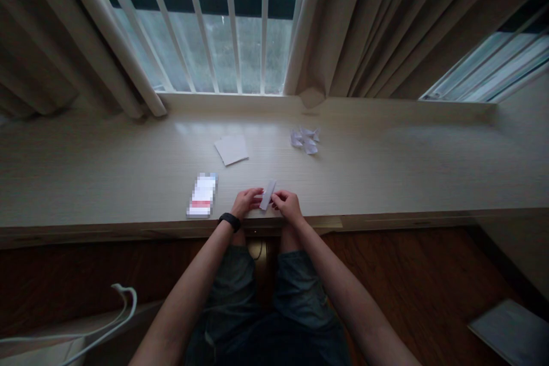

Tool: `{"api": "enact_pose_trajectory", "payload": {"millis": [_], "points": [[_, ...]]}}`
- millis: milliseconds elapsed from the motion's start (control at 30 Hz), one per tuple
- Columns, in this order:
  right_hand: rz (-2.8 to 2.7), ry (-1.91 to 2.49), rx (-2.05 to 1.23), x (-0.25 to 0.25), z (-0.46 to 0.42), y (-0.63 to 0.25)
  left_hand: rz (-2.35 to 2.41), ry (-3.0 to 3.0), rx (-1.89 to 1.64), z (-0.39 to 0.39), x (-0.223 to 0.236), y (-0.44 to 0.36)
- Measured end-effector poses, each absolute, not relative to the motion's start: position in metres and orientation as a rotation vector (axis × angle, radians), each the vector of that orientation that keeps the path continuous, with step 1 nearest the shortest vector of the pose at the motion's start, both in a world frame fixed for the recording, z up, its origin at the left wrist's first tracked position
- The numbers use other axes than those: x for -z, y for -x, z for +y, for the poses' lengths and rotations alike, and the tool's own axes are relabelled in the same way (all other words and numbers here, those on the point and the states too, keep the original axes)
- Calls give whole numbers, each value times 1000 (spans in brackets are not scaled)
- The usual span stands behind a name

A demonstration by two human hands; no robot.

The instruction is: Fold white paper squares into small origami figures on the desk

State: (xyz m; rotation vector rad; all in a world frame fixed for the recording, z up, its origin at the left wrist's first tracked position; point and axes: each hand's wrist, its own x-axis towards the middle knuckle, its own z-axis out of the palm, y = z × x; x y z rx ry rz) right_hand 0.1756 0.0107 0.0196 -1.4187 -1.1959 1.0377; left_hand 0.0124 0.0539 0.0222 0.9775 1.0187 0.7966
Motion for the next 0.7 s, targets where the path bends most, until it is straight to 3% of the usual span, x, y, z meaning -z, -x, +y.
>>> {"api": "enact_pose_trajectory", "payload": {"millis": [200, 433, 700], "points": [[-1482, 1538, -739, -34, 2, -176, 1103, -1440, -925, 42, -33, -19], [-1398, 1409, -963, -34, 3, -178, 1021, -1232, -1014, 39, -22, -20], [-1415, 1417, -972, -34, 2, -175, 1077, -1425, -964, 35, -29, -21]]}}
